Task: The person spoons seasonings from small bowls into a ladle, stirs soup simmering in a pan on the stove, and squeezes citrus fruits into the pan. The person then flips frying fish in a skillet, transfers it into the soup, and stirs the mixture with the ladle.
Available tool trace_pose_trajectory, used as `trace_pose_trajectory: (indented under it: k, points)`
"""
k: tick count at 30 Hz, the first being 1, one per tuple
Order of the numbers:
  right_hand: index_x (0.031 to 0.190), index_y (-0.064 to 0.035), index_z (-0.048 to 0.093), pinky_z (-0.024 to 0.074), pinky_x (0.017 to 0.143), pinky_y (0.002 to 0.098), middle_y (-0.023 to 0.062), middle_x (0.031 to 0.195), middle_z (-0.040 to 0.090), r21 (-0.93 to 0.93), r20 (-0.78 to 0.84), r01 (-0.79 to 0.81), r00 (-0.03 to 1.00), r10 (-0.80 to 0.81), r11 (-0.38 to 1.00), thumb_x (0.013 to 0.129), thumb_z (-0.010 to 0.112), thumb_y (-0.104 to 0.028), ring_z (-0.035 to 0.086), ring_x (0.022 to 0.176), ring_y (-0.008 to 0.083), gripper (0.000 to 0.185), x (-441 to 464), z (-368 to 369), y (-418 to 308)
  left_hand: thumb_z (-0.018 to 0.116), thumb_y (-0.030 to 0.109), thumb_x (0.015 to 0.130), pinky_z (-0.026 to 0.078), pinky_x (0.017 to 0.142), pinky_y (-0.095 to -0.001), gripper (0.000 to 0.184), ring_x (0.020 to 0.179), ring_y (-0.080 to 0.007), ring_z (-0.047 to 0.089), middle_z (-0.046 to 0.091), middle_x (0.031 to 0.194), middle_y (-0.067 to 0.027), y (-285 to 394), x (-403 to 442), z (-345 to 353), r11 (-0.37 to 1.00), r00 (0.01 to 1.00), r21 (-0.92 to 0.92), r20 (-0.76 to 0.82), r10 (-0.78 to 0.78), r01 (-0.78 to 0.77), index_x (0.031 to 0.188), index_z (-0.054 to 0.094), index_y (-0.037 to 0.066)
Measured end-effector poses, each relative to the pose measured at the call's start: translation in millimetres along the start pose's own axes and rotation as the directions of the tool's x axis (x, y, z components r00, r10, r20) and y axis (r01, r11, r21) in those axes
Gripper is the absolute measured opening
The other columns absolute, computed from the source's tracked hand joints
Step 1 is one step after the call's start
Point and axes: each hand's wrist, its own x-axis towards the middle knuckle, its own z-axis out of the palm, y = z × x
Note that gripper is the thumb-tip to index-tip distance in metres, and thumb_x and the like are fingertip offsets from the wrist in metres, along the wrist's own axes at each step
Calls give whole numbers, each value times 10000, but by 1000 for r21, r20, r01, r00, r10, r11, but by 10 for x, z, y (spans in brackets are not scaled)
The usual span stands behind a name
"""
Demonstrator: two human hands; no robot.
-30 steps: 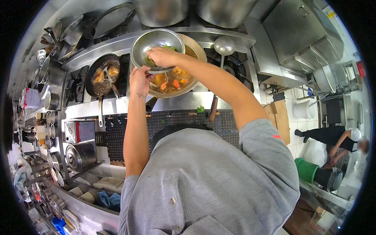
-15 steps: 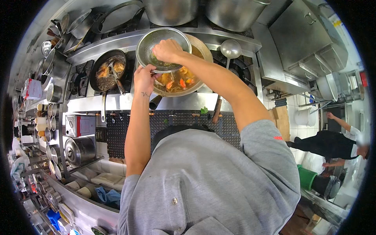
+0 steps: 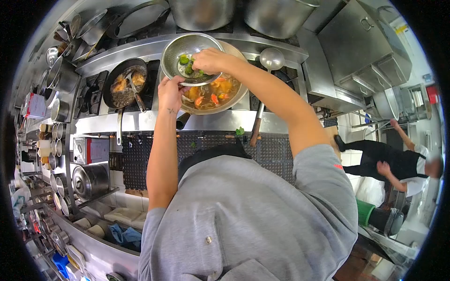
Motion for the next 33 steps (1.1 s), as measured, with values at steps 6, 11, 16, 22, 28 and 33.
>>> trace_pose_trajectory:
  k: [6, 11, 16, 22, 28, 33]
  points:
    - [1067, -70, 578, 457, 756, 419, 162, 928, 583, 564, -46, -5, 998, 37, 826, 792, 593, -107, 577, 879, 345, 277, -7, 6, 95, 518, -39, 783, 496, 640, -327, 166, 744, -193, 585, 602, 878, -107, 25, -36, -43, 1000, 1000, 4, -5, -13, 13, 940, 547, 5]
    - [975, -2, 561, 452, 748, 426, 176, 882, 603, 537, -299, 132, 953, 42, 833, 816, 594, -144, 577, 870, 354, 216, -4, 106, 35, 517, -40, 784, 492, 670, -342, 175, 782, -202, 583, 596, 909, -108, 0, -30, -40, 1000, 1000, 13, -6, -28, 28, 950, 541, 10]
    - [929, 33, 552, 457, 752, 437, 198, 881, 621, 439, -182, -13, 978, 103, 898, 820, 579, -124, 589, 886, 363, 193, 68, 139, -50, 515, -39, 773, 510, 562, -271, 160, 695, -169, 605, 610, 861, -100, 6, -32, 1, 1000, 999, 3, -43, 1, -1, 927, 547, -10]
    - [849, 27, 590, 483, 680, 465, 226, 802, 630, 354, -159, -126, 968, 192, 927, 816, 546, -168, 616, 768, 394, 203, 99, 71, -250, 516, -43, 766, 490, 529, -256, 145, 643, -155, 596, 609, 807, -85, -27, -4, 23, 1000, 1000, 25, -5, 4, -3, 897, 560, 4]
    - [764, -30, 651, 487, 613, 488, 212, 720, 633, 290, -156, -270, 933, 324, 918, 832, 527, -285, 621, 681, 400, 291, 212, 35, -297, 509, -48, 764, 486, 533, -262, 150, 638, -158, 593, 606, 799, -75, -35, -15, 71, 999, 1000, 29, 0, -23, 23, 891, 560, 14]
    - [730, -39, 673, 488, 639, 498, 216, 716, 631, 358, -212, -345, 875, 435, 868, 866, 487, -335, 619, 694, 406, 375, 286, -25, -195, 517, -32, 779, 498, 631, -339, 116, 725, -197, 581, 594, 849, -92, -43, -35, 66, 999, 1000, 51, 6, -19, 18, 882, 554, 4]
